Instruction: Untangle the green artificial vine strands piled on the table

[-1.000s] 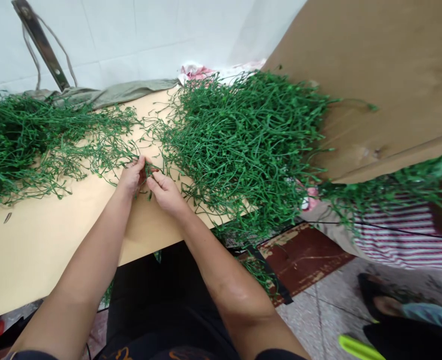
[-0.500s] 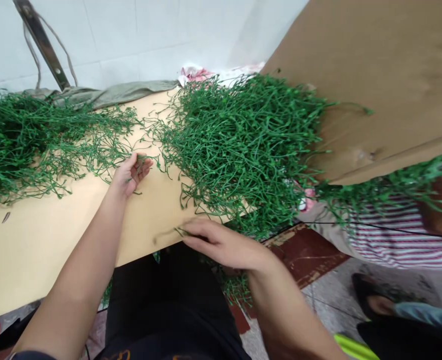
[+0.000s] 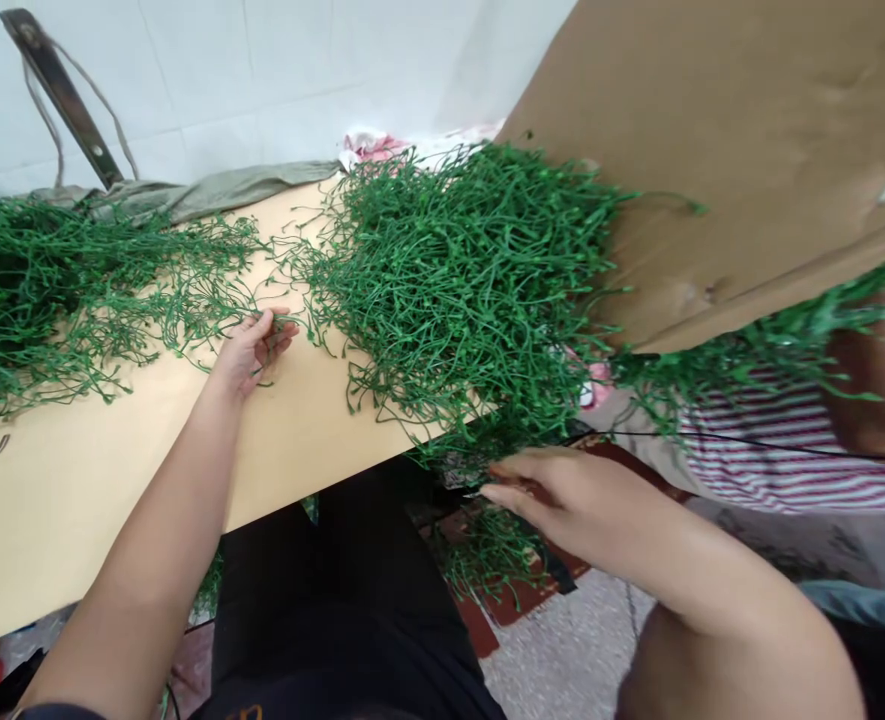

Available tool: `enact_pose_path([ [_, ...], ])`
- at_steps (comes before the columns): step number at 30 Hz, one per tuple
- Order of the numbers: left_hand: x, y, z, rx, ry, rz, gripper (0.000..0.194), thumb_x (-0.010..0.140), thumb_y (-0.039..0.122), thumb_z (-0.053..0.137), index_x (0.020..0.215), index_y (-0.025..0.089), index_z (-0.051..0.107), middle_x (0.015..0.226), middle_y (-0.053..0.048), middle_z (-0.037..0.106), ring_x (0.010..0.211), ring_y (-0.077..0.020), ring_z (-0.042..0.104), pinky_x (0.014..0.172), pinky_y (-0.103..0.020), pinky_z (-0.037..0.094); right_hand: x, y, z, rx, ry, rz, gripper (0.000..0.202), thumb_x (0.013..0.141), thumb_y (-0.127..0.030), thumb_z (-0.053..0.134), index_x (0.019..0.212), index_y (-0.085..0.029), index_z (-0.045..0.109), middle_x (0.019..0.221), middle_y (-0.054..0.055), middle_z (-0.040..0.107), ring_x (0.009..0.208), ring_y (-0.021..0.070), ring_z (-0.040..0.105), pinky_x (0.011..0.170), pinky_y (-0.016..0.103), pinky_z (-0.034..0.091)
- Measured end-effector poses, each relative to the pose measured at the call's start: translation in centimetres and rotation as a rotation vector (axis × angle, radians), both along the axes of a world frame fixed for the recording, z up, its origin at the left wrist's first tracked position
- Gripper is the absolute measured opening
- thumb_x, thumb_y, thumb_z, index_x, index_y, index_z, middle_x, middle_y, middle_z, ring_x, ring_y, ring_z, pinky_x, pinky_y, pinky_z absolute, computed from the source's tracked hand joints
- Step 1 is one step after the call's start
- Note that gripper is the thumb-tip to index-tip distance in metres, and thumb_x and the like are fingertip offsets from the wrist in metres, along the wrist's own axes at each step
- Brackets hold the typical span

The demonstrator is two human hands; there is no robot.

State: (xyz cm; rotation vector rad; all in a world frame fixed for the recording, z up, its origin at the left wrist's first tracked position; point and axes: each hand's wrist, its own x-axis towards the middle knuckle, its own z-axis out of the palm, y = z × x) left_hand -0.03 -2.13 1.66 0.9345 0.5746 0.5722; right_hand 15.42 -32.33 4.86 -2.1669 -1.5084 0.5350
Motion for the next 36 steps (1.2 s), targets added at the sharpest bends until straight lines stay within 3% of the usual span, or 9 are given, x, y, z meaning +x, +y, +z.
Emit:
enact_pose_path([
  [2,0.1,-0.1,0.0,0.012,0.009,-0.004,0.017,0.077,0.03,0.06,0.085,0.015,0.063,0.067,-0.001,0.066,0.069,-0.0071,0.064,0.068,-0.017,0.043,-2.1,2.8,1.5,-0.054,0.09,0.093,0.019,0.078,-0.039,0.055,0.073,-0.025,0.067,0.075,0.01,0.068,0.068,0.0215,0.062,0.061,0.035,0.046],
  [4,0.2,-0.2,0.0,0.033,0.012,-0.008,0.018,0.076,0.03,0.061,0.085,0.016,0.065,0.069,-0.001,0.067,0.072,-0.0077,0.064,0.069,-0.017,0.043,-4.4,6.3,1.8,0.038,0.18,0.15,0.024,0.082,-0.039,0.049,0.074,-0.023,0.064,0.075,0.009,0.066,0.068,0.0196,0.06,0.063,0.034,0.045],
  [9,0.1,-0.6,-0.2,0.09,-0.016,-0.028,0.015,0.074,0.027,0.062,0.083,0.016,0.068,0.082,-0.002,0.069,0.08,-0.0093,0.064,0.07,-0.017,0.044,-8.3,16.6,-1.7,0.332,0.509,-0.027,0.025,0.077,-0.04,0.056,0.089,-0.017,0.057,0.074,0.004,0.06,0.063,0.0146,0.055,0.057,0.028,0.043],
  [13,-0.2,-0.8,-0.3,0.074,-0.017,-0.078,0.02,0.072,0.03,0.064,0.086,0.017,0.068,0.083,-0.002,0.07,0.072,-0.0105,0.063,0.063,-0.019,0.045,-9.0,21.5,-3.9,0.448,0.865,-0.127,0.032,0.075,-0.048,0.057,0.073,-0.018,0.048,0.062,-0.001,0.052,0.051,0.0087,0.046,0.048,0.023,0.036],
  [18,-0.3,-0.6,0.1,-0.011,-0.101,-0.105,0.019,0.074,0.029,0.063,0.085,0.015,0.066,0.088,-0.006,0.07,0.087,-0.0129,0.064,0.075,-0.022,0.047,-7.7,21.3,-4.3,0.582,0.947,-0.198,0.039,0.069,-0.054,0.061,0.063,-0.019,0.045,0.048,-0.007,0.035,0.045,0.0054,0.03,0.045,0.022,0.024],
  [23,-0.9,-0.1,0.6,-0.033,-0.137,-0.093,0.025,0.077,0.033,0.059,0.097,0.02,0.064,0.092,-0.003,0.07,0.093,-0.0131,0.064,0.08,-0.023,0.045,-6.7,20.0,-4.0,0.577,1.027,-0.262,0.039,0.062,-0.051,0.067,0.06,-0.018,0.047,0.052,-0.006,0.039,0.048,0.0055,0.034,0.048,0.021,0.029],
  [30,-0.8,-0.7,0.9,-0.002,-0.084,-0.13,0.026,0.073,0.036,0.063,0.092,0.019,0.066,0.086,-0.003,0.07,0.091,-0.014,0.064,0.083,-0.025,0.044,-7.3,20.0,-3.9,0.483,1.126,-0.159,0.04,0.063,-0.054,0.064,0.061,-0.019,0.045,0.056,-0.004,0.045,0.05,0.0065,0.039,0.048,0.021,0.033],
  [33,-0.4,-0.9,0.8,0.044,-0.055,-0.107,0.022,0.069,0.032,0.067,0.086,0.018,0.067,0.08,-0.001,0.069,0.08,-0.0101,0.064,0.075,-0.021,0.044,-7.4,20.1,-4.2,0.491,1.079,-0.146,0.042,0.065,-0.056,0.062,0.06,-0.019,0.042,0.052,-0.006,0.041,0.047,0.0059,0.035,0.046,0.021,0.031],
  [36,-0.1,-0.7,0.5,0.044,-0.025,-0.005,0.016,0.068,0.029,0.069,0.077,0.016,0.066,0.068,0.001,0.065,0.063,-0.0054,0.06,0.06,-0.016,0.041,-7.6,20.1,-4.5,0.49,1.018,-0.134,0.041,0.066,-0.055,0.06,0.06,-0.02,0.04,0.051,-0.007,0.036,0.045,0.0059,0.033,0.045,0.022,0.029],
])
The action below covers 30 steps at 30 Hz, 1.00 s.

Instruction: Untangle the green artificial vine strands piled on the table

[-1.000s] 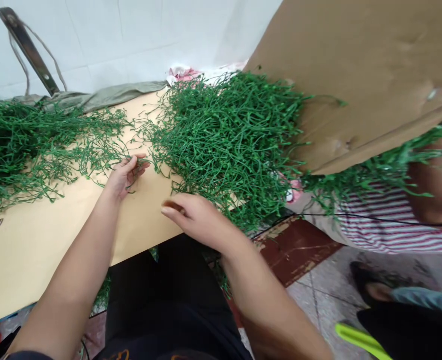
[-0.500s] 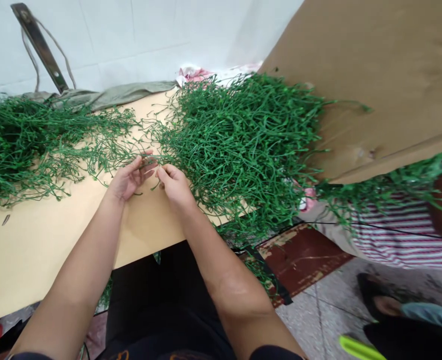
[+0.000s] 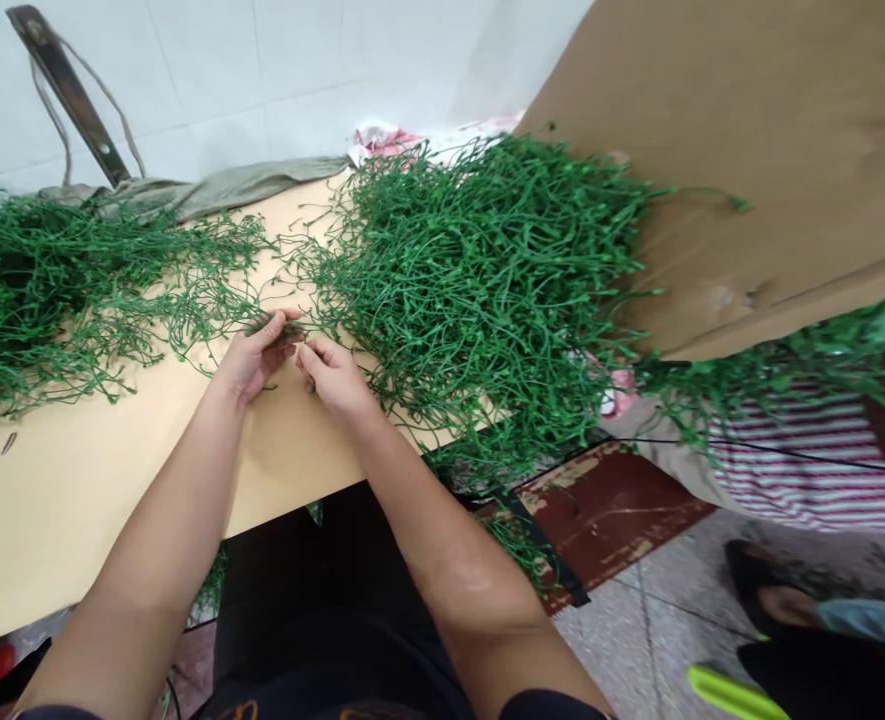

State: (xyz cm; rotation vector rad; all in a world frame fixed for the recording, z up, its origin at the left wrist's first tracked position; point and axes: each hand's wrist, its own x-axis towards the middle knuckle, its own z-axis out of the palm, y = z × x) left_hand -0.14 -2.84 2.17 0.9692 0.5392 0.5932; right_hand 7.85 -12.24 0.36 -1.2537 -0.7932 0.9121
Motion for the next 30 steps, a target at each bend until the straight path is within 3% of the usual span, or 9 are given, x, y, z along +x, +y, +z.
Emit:
enact_pose_path([
  [5,0.3,0.1,-0.1,-0.019,0.079,0.156,0.016,0.067,0.027,0.069,0.066,0.014,0.06,0.054,0.004,0.055,0.048,-0.0028,0.049,0.047,-0.016,0.034,-0.7,-0.5,0.4,-0.06,-0.21,0.058,0.028,0.074,-0.042,0.054,0.061,-0.019,0.043,0.052,-0.006,0.034,0.047,0.0067,0.03,0.045,0.023,0.022],
  [13,0.9,0.1,-0.2,-0.038,0.146,0.227,0.017,0.072,0.023,0.064,0.061,0.013,0.054,0.049,0.005,0.047,0.043,-0.0025,0.041,0.04,-0.016,0.027,-1.4,-1.9,1.5,-0.05,-0.337,0.133,0.026,0.078,-0.034,0.045,0.058,-0.02,0.035,0.054,-0.005,0.029,0.051,0.0079,0.026,0.05,0.023,0.022],
  [17,0.4,1.5,-0.2,-0.193,0.089,0.433,0.023,0.074,0.029,0.063,0.062,0.014,0.049,0.044,0.007,0.039,0.041,-0.0018,0.04,0.042,-0.014,0.03,-3.9,-4.6,2.7,-0.014,-0.543,0.445,0.025,0.083,-0.026,0.04,0.06,-0.019,0.036,0.057,-0.003,0.037,0.06,0.0108,0.036,0.057,0.024,0.03],
  [20,-0.2,1.9,-0.3,-0.158,0.048,0.377,0.022,0.074,0.032,0.063,0.065,0.014,0.053,0.048,0.006,0.046,0.045,-0.002,0.047,0.046,-0.014,0.036,-4.3,-6.7,4.2,0.012,-0.65,0.617,0.024,0.085,-0.021,0.04,0.061,-0.019,0.038,0.06,-0.001,0.042,0.063,0.0114,0.04,0.06,0.024,0.033],
  [24,-0.7,1.2,-0.1,-0.091,0.047,0.201,0.018,0.075,0.032,0.061,0.07,0.014,0.061,0.057,0.002,0.057,0.054,-0.0043,0.056,0.053,-0.016,0.04,-0.7,-9.5,5.9,-0.129,-0.793,0.634,0.026,0.086,-0.028,0.043,0.062,-0.018,0.046,0.061,0.0,0.047,0.06,0.0114,0.044,0.058,0.025,0.034],
  [27,-0.7,1.1,0.1,-0.117,0.033,0.142,0.021,0.082,0.03,0.049,0.076,0.016,0.064,0.064,0.001,0.063,0.056,-0.0053,0.057,0.055,-0.017,0.041,3.1,-12.8,5.9,-0.326,-0.878,0.705,0.03,0.087,-0.033,0.043,0.063,-0.019,0.056,0.063,0.003,0.055,0.062,0.0135,0.051,0.06,0.027,0.039],
  [30,-0.5,1.3,0.1,-0.132,0.033,0.109,0.027,0.084,0.028,0.041,0.08,0.016,0.065,0.069,-0.001,0.067,0.058,-0.0063,0.058,0.057,-0.018,0.041,6.1,-16.7,5.0,-0.498,-0.95,0.575,0.028,0.086,-0.036,0.045,0.075,-0.022,0.066,0.071,0.007,0.059,0.069,0.0168,0.057,0.064,0.031,0.044],
])
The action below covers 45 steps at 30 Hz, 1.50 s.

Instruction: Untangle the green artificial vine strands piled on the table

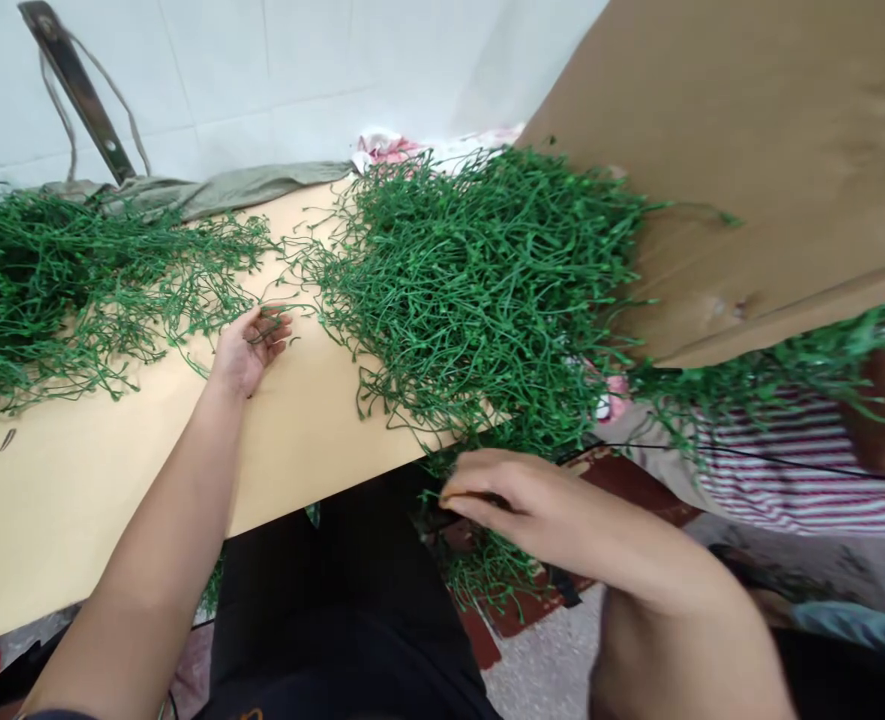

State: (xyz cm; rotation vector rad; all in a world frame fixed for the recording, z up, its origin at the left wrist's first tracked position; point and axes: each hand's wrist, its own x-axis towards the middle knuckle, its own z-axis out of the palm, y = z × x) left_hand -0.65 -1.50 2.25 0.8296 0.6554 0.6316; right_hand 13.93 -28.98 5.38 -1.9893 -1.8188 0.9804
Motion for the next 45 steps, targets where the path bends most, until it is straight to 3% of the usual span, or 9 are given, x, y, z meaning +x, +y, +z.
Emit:
enact_pose_path([
  [3,0.2,0.2,-0.2,0.04,0.021,-0.018,0.025,0.083,0.028,0.043,0.086,0.016,0.065,0.072,-0.001,0.068,0.062,-0.0067,0.06,0.061,-0.018,0.042,1.3,-2.3,-0.3,0.106,-0.136,-0.164,0.025,0.081,-0.041,0.051,0.089,-0.024,0.068,0.084,0.011,0.062,0.079,0.0216,0.06,0.071,0.036,0.047],
  [6,0.4,0.0,-0.4,0.114,0.044,-0.043,0.024,0.081,0.031,0.048,0.091,0.016,0.065,0.077,-0.002,0.07,0.068,-0.0078,0.062,0.066,-0.019,0.041,0.2,-0.9,0.6,0.264,-0.135,-0.208,0.028,0.081,-0.044,0.05,0.091,-0.024,0.067,0.091,0.01,0.062,0.086,0.024,0.06,0.075,0.038,0.047],
  [10,0.6,-0.8,-0.5,0.203,0.043,-0.084,0.027,0.08,0.034,0.052,0.095,0.017,0.065,0.088,-0.004,0.07,0.085,-0.0112,0.064,0.076,-0.021,0.041,-3.2,6.1,0.8,0.359,0.168,-0.16,0.028,0.083,-0.041,0.047,0.088,-0.02,0.065,0.087,0.008,0.063,0.082,0.0193,0.059,0.071,0.032,0.049],
  [15,1.0,-1.7,-0.8,0.206,-0.063,-0.167,0.028,0.075,0.033,0.059,0.097,0.016,0.066,0.09,-0.004,0.07,0.097,-0.0155,0.061,0.085,-0.025,0.042,-6.1,15.8,-2.7,0.491,0.729,-0.53,0.038,0.072,-0.05,0.059,0.089,-0.017,0.057,0.07,0.001,0.056,0.059,0.0102,0.05,0.052,0.024,0.044],
  [18,1.2,-2.0,-1.0,0.161,-0.116,-0.206,0.031,0.074,0.032,0.06,0.099,0.015,0.066,0.086,-0.004,0.07,0.091,-0.0165,0.062,0.079,-0.025,0.046,-6.4,18.6,-4.0,0.504,0.971,-0.694,0.038,0.066,-0.05,0.064,0.083,-0.018,0.054,0.064,-0.003,0.053,0.053,0.0076,0.046,0.05,0.022,0.041],
  [24,1.5,-1.8,-1.0,0.097,-0.168,-0.231,0.024,0.077,0.031,0.057,0.091,0.013,0.067,0.077,-0.004,0.069,0.076,-0.0129,0.063,0.068,-0.023,0.046,-6.0,18.0,-4.0,0.553,1.134,-0.755,0.034,0.06,-0.045,0.071,0.068,-0.019,0.052,0.058,-0.005,0.052,0.052,0.0063,0.046,0.05,0.02,0.037],
  [32,0.9,-1.5,-0.2,0.069,-0.127,-0.122,0.021,0.078,0.034,0.058,0.083,0.015,0.064,0.078,-0.002,0.069,0.075,-0.0089,0.064,0.075,-0.021,0.045,-6.6,16.1,-4.2,0.521,1.171,-0.656,0.046,0.063,-0.057,0.065,0.055,-0.019,0.041,0.045,-0.009,0.028,0.04,0.0032,0.024,0.039,0.018,0.022],
  [38,1.4,-1.7,-0.9,0.109,-0.108,-0.132,0.016,0.067,0.025,0.069,0.074,0.012,0.063,0.069,-0.001,0.067,0.065,-0.0081,0.062,0.07,-0.022,0.046,-6.3,15.9,-4.3,0.54,0.994,-0.66,0.04,0.066,-0.055,0.063,0.061,-0.018,0.05,0.051,-0.006,0.039,0.042,0.0038,0.033,0.039,0.02,0.024],
  [45,1.1,-1.4,-0.5,0.108,-0.108,-0.084,0.023,0.066,0.03,0.07,0.078,0.013,0.061,0.069,0.001,0.065,0.066,-0.0074,0.062,0.06,-0.017,0.044,-6.6,15.8,-4.9,0.505,0.909,-0.671,0.037,0.062,-0.052,0.064,0.071,-0.017,0.055,0.057,-0.005,0.048,0.044,0.0047,0.038,0.043,0.022,0.028],
])
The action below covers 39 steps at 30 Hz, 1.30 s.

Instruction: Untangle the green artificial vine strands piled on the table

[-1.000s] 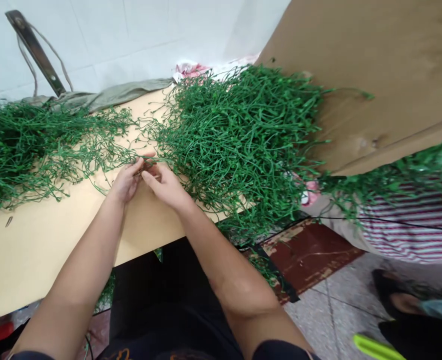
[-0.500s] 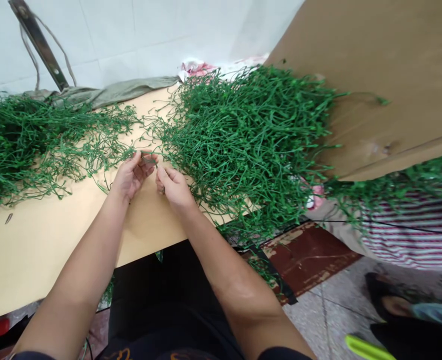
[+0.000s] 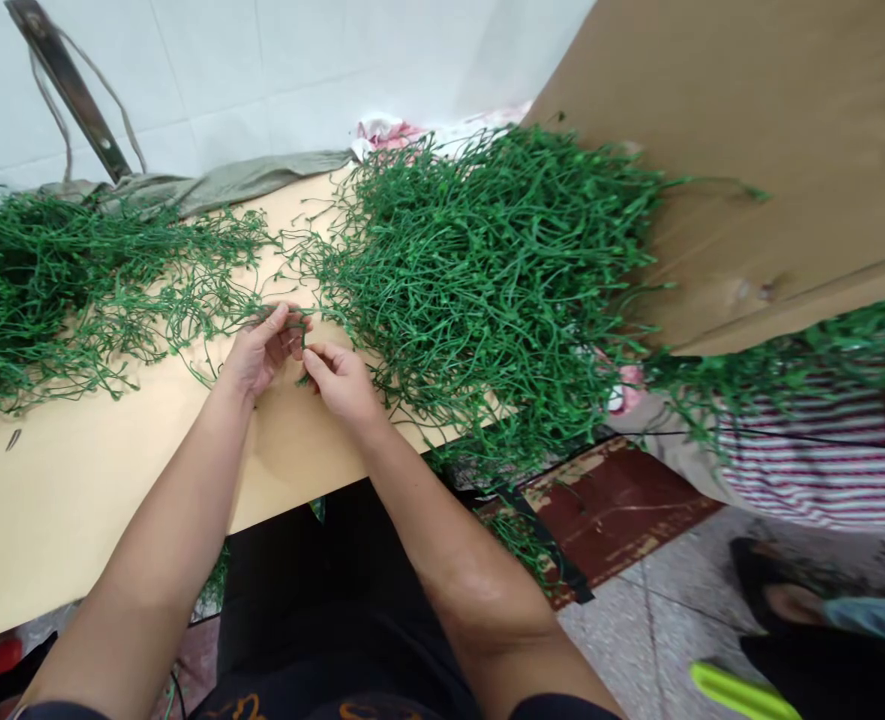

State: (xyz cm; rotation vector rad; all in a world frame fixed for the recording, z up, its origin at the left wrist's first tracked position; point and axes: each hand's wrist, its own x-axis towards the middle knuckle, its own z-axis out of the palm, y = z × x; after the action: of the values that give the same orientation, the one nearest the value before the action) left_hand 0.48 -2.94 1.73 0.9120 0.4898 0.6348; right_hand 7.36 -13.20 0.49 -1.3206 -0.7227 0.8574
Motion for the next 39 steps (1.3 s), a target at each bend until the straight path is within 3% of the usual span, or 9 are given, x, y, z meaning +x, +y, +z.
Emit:
enact_pose_path([
  [4,0.1,0.0,0.0,0.015,0.034,-0.023,0.02,0.067,0.029,0.069,0.077,0.013,0.062,0.065,0.001,0.064,0.062,-0.0059,0.061,0.055,-0.015,0.04,-0.2,-0.2,-0.2,-0.013,-0.103,-0.012,0.034,0.068,-0.051,0.058,0.066,-0.017,0.054,0.054,-0.004,0.045,0.046,0.0064,0.036,0.044,0.022,0.029],
  [10,0.4,-0.2,-0.1,-0.005,0.148,0.188,0.013,0.069,0.024,0.066,0.068,0.014,0.059,0.054,0.005,0.056,0.051,-0.0034,0.054,0.05,-0.015,0.036,-1.4,-0.8,0.0,-0.054,-0.339,0.009,0.021,0.076,-0.034,0.05,0.061,-0.019,0.046,0.052,-0.003,0.041,0.051,0.0099,0.038,0.05,0.024,0.031],
  [13,0.5,-0.2,-0.1,-0.016,0.196,0.234,0.01,0.07,0.021,0.065,0.067,0.014,0.058,0.057,0.006,0.056,0.048,-0.0033,0.052,0.051,-0.017,0.036,-2.2,-1.4,0.1,-0.118,-0.434,-0.002,0.016,0.078,-0.028,0.045,0.064,-0.02,0.045,0.053,-0.004,0.04,0.05,0.0097,0.034,0.051,0.024,0.028],
  [23,1.1,-0.7,0.1,-0.03,0.275,0.279,0.011,0.077,0.016,0.054,0.066,0.014,0.054,0.048,0.007,0.048,0.042,-0.0031,0.045,0.044,-0.016,0.033,-3.1,-2.4,0.3,-0.2,-0.523,-0.019,0.016,0.081,-0.028,0.041,0.068,-0.021,0.044,0.056,-0.003,0.041,0.052,0.012,0.037,0.054,0.026,0.028],
  [27,0.4,1.3,0.2,-0.21,0.299,0.466,0.018,0.08,0.019,0.052,0.063,0.015,0.049,0.041,0.009,0.04,0.036,-0.0024,0.038,0.044,-0.016,0.034,-6.0,-4.3,0.7,-0.181,-0.557,0.182,0.017,0.078,-0.021,0.044,0.061,-0.021,0.039,0.055,-0.002,0.043,0.053,0.012,0.04,0.053,0.026,0.03],
  [29,-0.2,2.2,0.2,-0.233,0.221,0.513,0.02,0.079,0.026,0.056,0.064,0.015,0.049,0.041,0.009,0.04,0.037,-0.0019,0.04,0.045,-0.015,0.036,-6.9,-5.6,0.8,-0.135,-0.545,0.285,0.02,0.079,-0.022,0.044,0.06,-0.021,0.037,0.054,-0.002,0.041,0.052,0.0112,0.039,0.052,0.025,0.03],
  [35,-1.2,1.8,0.0,-0.118,0.132,0.305,0.022,0.073,0.035,0.063,0.077,0.014,0.056,0.057,0.004,0.058,0.053,-0.0044,0.058,0.054,-0.015,0.042,-2.7,-6.8,1.3,-0.069,-0.225,0.022,0.022,0.081,-0.038,0.048,0.074,-0.018,0.055,0.056,-0.003,0.044,0.05,0.0086,0.039,0.046,0.022,0.03],
  [39,-1.2,0.8,0.5,-0.041,0.174,0.136,0.035,0.073,0.047,0.06,0.089,0.016,0.059,0.076,-0.003,0.068,0.064,-0.0085,0.063,0.064,-0.02,0.046,-0.8,-6.5,1.7,-0.029,-0.104,0.0,0.029,0.074,-0.044,0.058,0.084,-0.017,0.059,0.063,-0.001,0.054,0.047,0.0063,0.039,0.041,0.021,0.03],
])
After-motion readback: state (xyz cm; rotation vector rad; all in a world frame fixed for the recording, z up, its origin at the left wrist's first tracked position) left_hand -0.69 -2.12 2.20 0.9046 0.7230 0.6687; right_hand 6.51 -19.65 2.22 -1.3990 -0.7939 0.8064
